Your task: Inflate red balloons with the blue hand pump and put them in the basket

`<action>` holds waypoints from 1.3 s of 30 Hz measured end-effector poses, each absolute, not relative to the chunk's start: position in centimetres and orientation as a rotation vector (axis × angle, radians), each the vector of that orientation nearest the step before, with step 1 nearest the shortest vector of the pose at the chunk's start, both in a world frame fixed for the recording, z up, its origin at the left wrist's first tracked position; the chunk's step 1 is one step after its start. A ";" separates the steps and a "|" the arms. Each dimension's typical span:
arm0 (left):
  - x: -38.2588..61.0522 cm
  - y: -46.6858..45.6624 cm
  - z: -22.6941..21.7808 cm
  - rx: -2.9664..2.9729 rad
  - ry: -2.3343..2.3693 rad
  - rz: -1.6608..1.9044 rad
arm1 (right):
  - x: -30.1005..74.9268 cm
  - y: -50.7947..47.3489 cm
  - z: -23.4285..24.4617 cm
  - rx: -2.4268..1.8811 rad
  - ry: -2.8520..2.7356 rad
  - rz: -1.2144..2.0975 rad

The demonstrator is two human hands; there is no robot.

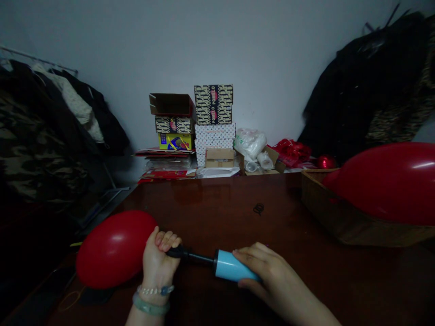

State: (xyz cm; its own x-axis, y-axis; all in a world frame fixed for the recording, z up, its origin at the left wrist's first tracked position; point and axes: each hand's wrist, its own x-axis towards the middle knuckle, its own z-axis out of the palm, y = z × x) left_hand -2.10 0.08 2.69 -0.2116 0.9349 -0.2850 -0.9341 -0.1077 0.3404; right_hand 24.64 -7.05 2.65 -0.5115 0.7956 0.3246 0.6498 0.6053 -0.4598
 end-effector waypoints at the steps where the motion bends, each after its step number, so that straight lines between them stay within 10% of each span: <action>1: -2.4 0.2 2.7 0.009 0.521 1.714 | 24.9 -7.0 2.9 -1.140 -2.330 0.400; 39: -2.3 -0.3 2.5 0.042 0.512 1.715 | 24.3 -7.3 3.1 -1.156 -2.329 0.391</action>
State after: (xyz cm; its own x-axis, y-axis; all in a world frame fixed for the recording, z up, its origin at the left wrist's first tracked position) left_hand -2.34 -0.29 2.54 -0.2168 0.9432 -0.2518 -0.9270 -0.1181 0.3560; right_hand 24.31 -7.29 3.06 -0.5097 0.8018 0.3121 0.6559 0.5968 -0.4622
